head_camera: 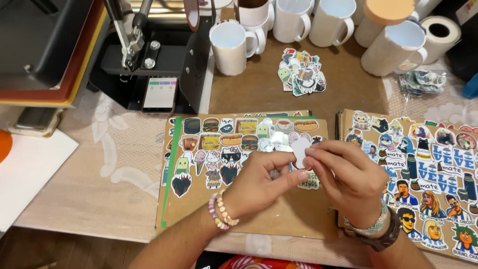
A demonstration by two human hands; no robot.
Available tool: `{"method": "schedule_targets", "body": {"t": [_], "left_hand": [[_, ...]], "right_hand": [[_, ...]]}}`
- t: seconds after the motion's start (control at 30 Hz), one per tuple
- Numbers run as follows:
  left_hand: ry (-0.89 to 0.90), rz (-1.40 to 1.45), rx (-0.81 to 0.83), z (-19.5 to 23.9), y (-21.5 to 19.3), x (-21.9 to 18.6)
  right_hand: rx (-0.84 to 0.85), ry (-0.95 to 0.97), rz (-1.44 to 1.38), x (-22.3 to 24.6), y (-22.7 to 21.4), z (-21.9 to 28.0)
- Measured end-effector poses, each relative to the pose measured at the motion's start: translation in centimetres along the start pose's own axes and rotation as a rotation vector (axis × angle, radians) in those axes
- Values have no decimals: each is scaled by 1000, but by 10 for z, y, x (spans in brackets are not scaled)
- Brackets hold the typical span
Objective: Peeling and applying various stickers onto a cardboard sheet to create a collage.
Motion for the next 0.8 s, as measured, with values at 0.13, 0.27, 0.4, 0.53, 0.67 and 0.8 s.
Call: {"method": "schedule_targets", "body": {"t": [0.13, 0.27, 0.4, 0.53, 0.67, 0.8], "left_hand": [[21, 27, -50, -9, 1, 7], [34, -140, -163, -6, -8, 13], [151, -325, -199, -2, -11, -3], [312, -472, -217, 4, -8, -15], [386, -641, -205, 9, -1, -14], [382, -701, -185, 10, 4, -12]], "right_hand": [[-23, 56, 22, -11, 2, 2], [-15, -99, 83, -6, 6, 8], [10, -227, 192, 5, 12, 9], [58, -240, 257, 11, 18, 9], [116, -234, 373, 7, 28, 14], [148, -145, 482, -9, 39, 22]]}}
Point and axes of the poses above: each hand's wrist, its own z-axis away from the middle knuckle, its own y-axis out of the palm, x = y × z, the point moved 10 cm from there along -z, towards the middle knuckle, and after that the axes turned 4 degrees about y, right-handed, at the moved point
